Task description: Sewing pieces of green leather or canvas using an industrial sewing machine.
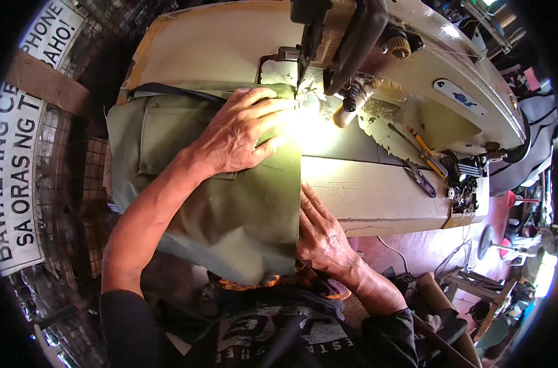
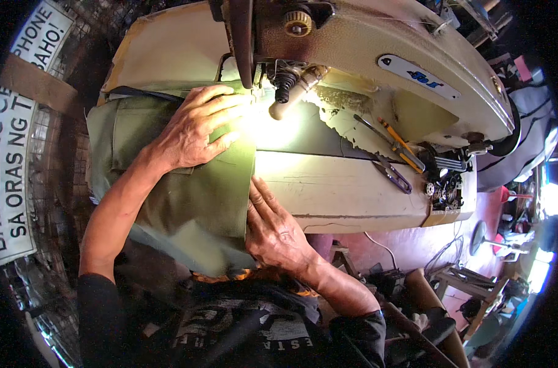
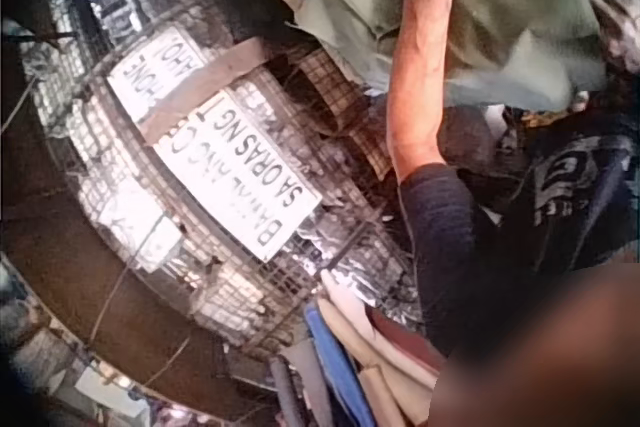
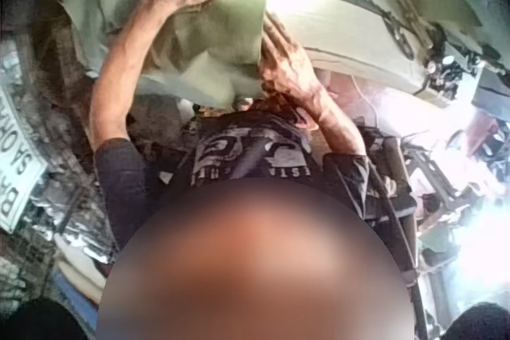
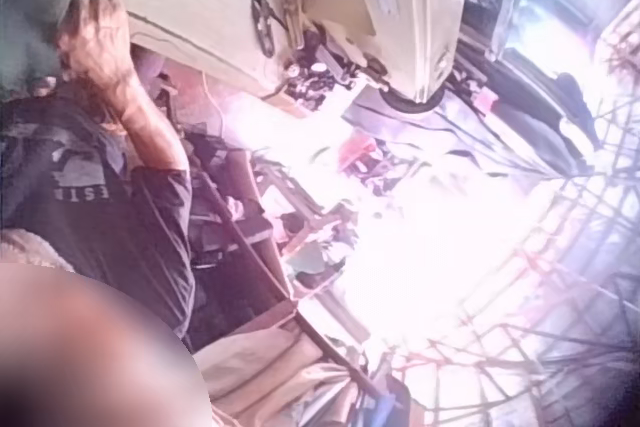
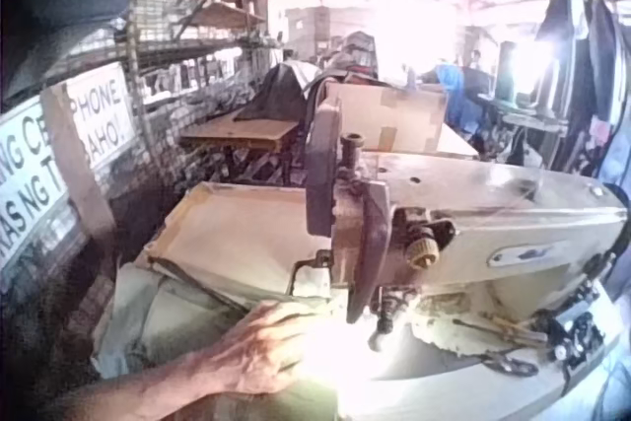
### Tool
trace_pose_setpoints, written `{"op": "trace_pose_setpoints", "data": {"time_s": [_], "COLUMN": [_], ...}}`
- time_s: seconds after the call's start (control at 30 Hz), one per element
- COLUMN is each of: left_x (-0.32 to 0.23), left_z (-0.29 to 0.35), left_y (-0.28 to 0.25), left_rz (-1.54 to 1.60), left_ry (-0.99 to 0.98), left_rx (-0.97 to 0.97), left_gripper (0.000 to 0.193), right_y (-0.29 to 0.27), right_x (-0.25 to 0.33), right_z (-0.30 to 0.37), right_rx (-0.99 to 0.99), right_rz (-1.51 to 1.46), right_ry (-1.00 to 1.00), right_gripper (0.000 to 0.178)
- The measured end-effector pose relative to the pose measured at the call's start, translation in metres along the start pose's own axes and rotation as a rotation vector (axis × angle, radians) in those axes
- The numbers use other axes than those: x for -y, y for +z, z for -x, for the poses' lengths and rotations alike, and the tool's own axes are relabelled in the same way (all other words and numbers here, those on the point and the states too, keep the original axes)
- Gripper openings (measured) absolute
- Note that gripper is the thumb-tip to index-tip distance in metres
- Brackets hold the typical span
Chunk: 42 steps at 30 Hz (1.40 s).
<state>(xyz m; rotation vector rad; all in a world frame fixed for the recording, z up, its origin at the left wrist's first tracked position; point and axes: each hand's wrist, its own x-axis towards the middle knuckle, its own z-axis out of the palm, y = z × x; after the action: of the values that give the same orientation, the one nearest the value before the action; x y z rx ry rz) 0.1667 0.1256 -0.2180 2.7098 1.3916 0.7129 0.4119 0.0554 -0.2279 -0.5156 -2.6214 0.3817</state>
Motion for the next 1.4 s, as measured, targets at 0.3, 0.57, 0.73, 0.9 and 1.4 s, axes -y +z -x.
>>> {"op": "trace_pose_setpoints", "data": {"time_s": [0.3,0.57,0.73,0.9,1.4], "left_x": [0.016,-0.056,-0.075,-0.082,-0.091], "left_z": [-0.012,0.019,0.033,0.037,0.053], "left_y": [-0.01,-0.026,-0.039,-0.041,-0.034], "left_rz": [-0.028,0.168,0.202,0.303,0.279], "left_ry": [0.121,0.019,0.168,-0.048,-0.139], "left_rx": [0.049,0.237,0.168,0.187,0.094], "left_gripper": [0.039,0.04,0.038,0.026,0.028], "right_y": [0.001,0.007,0.013,0.005,0.018], "right_x": [0.0,0.0,0.004,0.005,0.002], "right_z": [0.002,0.014,0.017,0.019,0.021], "right_rx": [-0.019,0.1,0.004,-0.034,-0.158], "right_rz": [0.033,0.113,-0.044,0.127,0.045], "right_ry": [-0.115,-0.138,0.014,-0.165,-0.063], "right_gripper": [0.03,0.045,0.039,0.054,0.061]}}
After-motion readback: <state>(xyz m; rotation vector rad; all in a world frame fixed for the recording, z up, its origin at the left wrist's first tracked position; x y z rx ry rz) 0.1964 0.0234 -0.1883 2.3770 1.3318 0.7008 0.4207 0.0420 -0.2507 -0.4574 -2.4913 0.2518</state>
